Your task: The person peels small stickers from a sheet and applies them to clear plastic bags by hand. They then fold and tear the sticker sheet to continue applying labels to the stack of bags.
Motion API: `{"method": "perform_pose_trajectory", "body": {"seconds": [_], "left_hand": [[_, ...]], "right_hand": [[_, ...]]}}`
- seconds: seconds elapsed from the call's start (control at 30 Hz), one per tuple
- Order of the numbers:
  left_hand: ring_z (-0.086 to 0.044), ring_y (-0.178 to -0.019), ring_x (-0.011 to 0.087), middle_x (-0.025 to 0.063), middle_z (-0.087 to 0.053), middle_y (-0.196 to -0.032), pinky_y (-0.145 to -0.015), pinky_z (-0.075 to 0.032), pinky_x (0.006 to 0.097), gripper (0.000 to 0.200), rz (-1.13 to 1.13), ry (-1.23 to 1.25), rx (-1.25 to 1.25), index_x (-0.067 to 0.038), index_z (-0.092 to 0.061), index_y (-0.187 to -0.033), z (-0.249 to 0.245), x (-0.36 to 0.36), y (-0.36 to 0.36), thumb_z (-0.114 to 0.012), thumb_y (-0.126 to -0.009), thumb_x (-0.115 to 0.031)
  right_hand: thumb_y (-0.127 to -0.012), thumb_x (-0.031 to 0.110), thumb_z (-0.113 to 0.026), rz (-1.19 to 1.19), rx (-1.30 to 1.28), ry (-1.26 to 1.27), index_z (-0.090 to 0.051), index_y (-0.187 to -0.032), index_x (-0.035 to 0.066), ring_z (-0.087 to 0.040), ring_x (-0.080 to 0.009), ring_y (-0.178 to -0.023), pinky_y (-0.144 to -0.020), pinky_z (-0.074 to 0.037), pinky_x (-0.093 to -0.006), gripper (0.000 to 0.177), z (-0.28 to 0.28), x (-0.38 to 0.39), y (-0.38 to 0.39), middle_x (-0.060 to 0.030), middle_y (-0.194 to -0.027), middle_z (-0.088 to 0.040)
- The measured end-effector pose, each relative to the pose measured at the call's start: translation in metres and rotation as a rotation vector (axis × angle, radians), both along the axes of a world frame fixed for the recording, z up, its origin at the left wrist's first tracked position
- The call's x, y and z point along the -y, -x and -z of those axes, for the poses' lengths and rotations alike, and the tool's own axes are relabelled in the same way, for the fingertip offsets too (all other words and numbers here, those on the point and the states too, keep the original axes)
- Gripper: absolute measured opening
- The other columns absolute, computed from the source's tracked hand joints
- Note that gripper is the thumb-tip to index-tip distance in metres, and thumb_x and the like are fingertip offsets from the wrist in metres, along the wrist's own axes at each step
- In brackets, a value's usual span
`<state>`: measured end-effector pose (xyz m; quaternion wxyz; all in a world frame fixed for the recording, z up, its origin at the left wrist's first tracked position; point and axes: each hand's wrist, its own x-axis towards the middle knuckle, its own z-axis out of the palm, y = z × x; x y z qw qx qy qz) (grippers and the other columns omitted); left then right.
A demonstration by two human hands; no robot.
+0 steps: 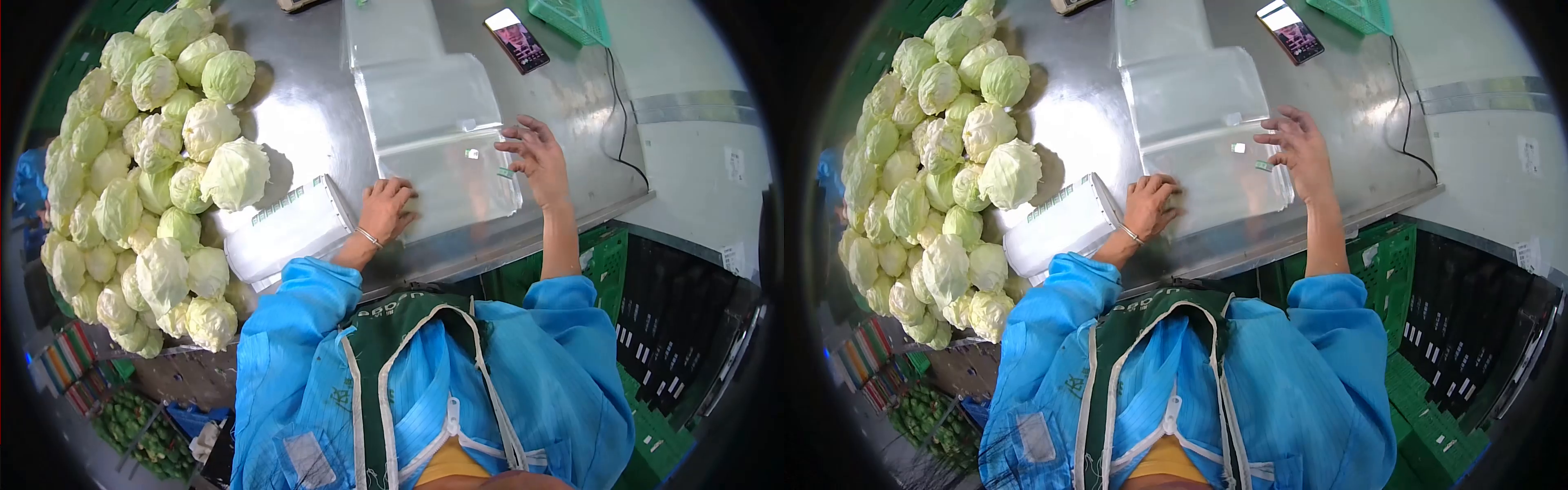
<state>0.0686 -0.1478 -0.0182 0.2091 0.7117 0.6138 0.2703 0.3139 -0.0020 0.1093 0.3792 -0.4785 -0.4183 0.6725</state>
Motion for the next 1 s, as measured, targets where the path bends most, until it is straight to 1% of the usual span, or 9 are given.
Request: {"method": "perform_pose_trajectory", "body": {"seconds": [0.27, 0.37, 0.47, 0.53, 0.6, 0.73, 0.8, 0.9, 1.0], "left_hand": [[-0.051, -0.089, 0.0253, 0.0004, -0.056, -0.093, -0.076, -0.038, 0.0402, 0.02, 0.029, 0.035, 0.032, -0.014, -0.061, -0.078, 0.006, -0.009, 0.005, -0.076, -0.069, -0.023], [-0.053, -0.077, 0.0223, 0.0006, -0.056, -0.086, -0.07, -0.04, 0.0367, 0.019, 0.007, -0.048, 0.06, -0.01, -0.061, -0.079, 0.01, -0.014, 0.005, -0.075, -0.074, -0.021], [-0.051, -0.066, 0.0163, 0.0018, -0.058, -0.079, -0.064, -0.042, 0.0338, 0.02, -0.513, 0.244, 0.784, -0.005, -0.06, -0.081, 0.021, -0.036, 0.002, -0.07, -0.081, -0.022], [-0.05, -0.062, 0.0141, 0.0032, -0.061, -0.078, -0.061, -0.044, 0.03, 0.024, -0.82, 0.319, 0.983, 0.0, -0.059, -0.089, 0.008, -0.068, 0.021, -0.064, -0.085, -0.024], [-0.052, -0.068, 0.0152, 0.0045, -0.061, -0.084, -0.064, -0.044, 0.0277, 0.029, -1.067, 0.217, 1.543, 0.001, -0.059, -0.096, -0.001, -0.09, 0.035, -0.064, -0.086, -0.026], [-0.052, -0.076, 0.0151, 0.0053, -0.06, -0.087, -0.069, -0.043, 0.0275, 0.027, -1.107, -0.034, 1.178, 0.0, -0.057, -0.093, -0.032, -0.077, 0.026, -0.064, -0.086, -0.024], [-0.053, -0.078, 0.0186, 0.0077, -0.06, -0.088, -0.073, -0.044, 0.0309, 0.022, -0.795, -0.076, 0.896, -0.002, -0.059, -0.095, -0.009, -0.043, 0.01, -0.065, -0.084, -0.021], [-0.055, -0.097, 0.0237, 0.005, -0.061, -0.102, -0.085, -0.04, 0.0391, 0.029, -0.223, -0.017, 0.049, -0.016, -0.063, -0.103, -0.026, 0.002, -0.012, -0.072, -0.076, -0.022], [-0.052, -0.105, 0.028, 0.0013, -0.06, -0.109, -0.088, -0.036, 0.0445, 0.03, -0.119, 0.029, 0.04, -0.017, -0.065, -0.099, -0.014, 0.017, -0.012, -0.075, -0.072, -0.026]], "right_hand": [[-0.089, 0.017, -0.06, 0.009, -0.119, 0.09, -0.049, -0.118, 0.006, -0.066, -0.0244, -0.084, -0.055, -0.052, -0.0257, 0.033, 0.01, 0.019, -0.018, -0.0138, -0.099, -0.063], [-0.091, 0.017, -0.058, 0.015, -0.128, 0.082, -0.051, -0.116, 0.006, -0.066, -0.0238, -0.083, -0.056, -0.051, -0.0254, 0.028, 0.008, 0.025, -0.022, -0.014, -0.099, -0.063], [-0.092, 0.019, -0.057, -0.004, -0.257, 0.087, -0.051, -0.117, 0.006, -0.065, -0.0239, -0.084, -0.058, -0.051, -0.0259, 0.029, 0.001, 0.027, -0.03, -0.0137, -0.099, -0.063], [-0.093, 0.019, -0.056, -0.033, -0.287, 0.081, -0.05, -0.119, 0.006, -0.064, -0.023, -0.088, -0.06, -0.052, -0.0265, 0.03, 0.004, 0.027, -0.024, -0.0129, -0.099, -0.062], [-0.092, 0.02, -0.056, -0.035, -0.226, 0.062, -0.05, -0.12, 0.005, -0.063, -0.0219, -0.091, -0.062, -0.052, -0.0272, 0.032, 0.015, 0.024, -0.013, -0.012, -0.1, -0.062], [-0.091, 0.023, -0.057, 0.006, 0.01, -0.015, -0.049, -0.122, 0.004, -0.06, -0.0196, -0.096, -0.067, -0.052, -0.0294, 0.037, 0.071, 0.0, 0.014, -0.0106, -0.104, -0.059], [-0.091, 0.025, -0.058, -0.001, 0.119, -0.064, -0.049, -0.123, 0.003, -0.059, -0.0189, -0.097, -0.07, -0.052, -0.0304, 0.04, 0.09, -0.009, 0.021, -0.0102, -0.105, -0.058], [-0.091, 0.026, -0.059, -0.065, 0.281, -0.152, -0.048, -0.125, 0.002, -0.057, -0.018, -0.098, -0.074, -0.051, -0.031, 0.043, 0.102, -0.016, 0.029, -0.0102, -0.106, -0.057], [-0.091, 0.026, -0.059, -0.128, 0.366, -0.233, -0.048, -0.126, 0.002, -0.057, -0.0177, -0.098, -0.08, -0.049, -0.0311, 0.044, 0.101, -0.014, 0.026, -0.0107, -0.108, -0.058]]}}
